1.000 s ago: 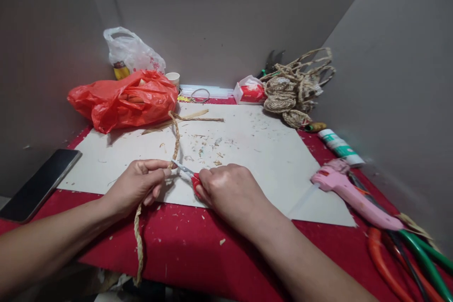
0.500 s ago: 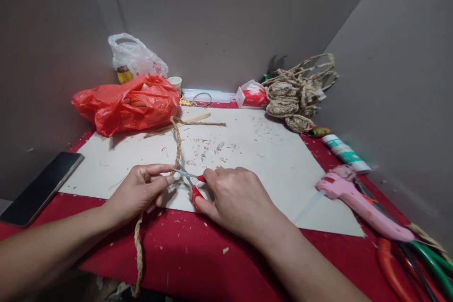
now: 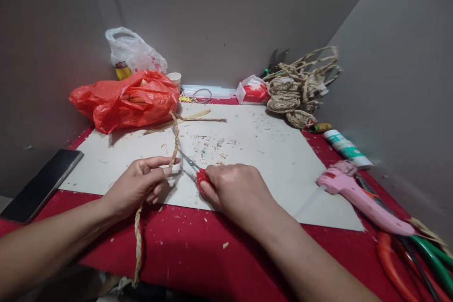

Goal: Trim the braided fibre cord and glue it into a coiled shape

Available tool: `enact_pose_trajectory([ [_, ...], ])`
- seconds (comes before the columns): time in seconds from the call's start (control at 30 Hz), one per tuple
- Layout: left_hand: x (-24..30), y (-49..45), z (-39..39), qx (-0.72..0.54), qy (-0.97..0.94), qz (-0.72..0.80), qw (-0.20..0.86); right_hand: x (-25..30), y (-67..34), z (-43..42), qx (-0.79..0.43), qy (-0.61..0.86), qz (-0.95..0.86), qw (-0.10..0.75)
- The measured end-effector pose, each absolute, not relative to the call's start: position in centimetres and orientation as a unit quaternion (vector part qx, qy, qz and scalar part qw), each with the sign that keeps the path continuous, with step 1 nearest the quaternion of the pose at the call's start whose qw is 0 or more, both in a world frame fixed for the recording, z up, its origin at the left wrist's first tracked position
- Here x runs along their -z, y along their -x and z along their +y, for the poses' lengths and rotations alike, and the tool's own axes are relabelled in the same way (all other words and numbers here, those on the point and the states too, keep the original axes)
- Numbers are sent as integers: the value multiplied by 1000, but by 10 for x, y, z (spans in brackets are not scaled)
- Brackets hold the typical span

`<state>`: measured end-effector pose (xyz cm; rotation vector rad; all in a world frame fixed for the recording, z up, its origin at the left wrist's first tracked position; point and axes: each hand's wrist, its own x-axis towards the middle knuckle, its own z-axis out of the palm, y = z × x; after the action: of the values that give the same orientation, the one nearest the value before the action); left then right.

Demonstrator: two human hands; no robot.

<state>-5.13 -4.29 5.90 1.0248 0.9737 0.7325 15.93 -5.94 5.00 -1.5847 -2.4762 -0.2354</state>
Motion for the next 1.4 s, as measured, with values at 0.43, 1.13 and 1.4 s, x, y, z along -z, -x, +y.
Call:
enact_pose_trajectory([
  [0.43,-56,53,-44,-346,-479,416,691,-64,-155,-63,-197,533,-816,101],
  [1.13,-57,55,-43,-334,-447,372,741,-57,-167,-49,-351,547,-721,241],
  [1.4,-58,54,-42,-356,-400,379,755,-65,-175,-53,-197,567,-775,198],
])
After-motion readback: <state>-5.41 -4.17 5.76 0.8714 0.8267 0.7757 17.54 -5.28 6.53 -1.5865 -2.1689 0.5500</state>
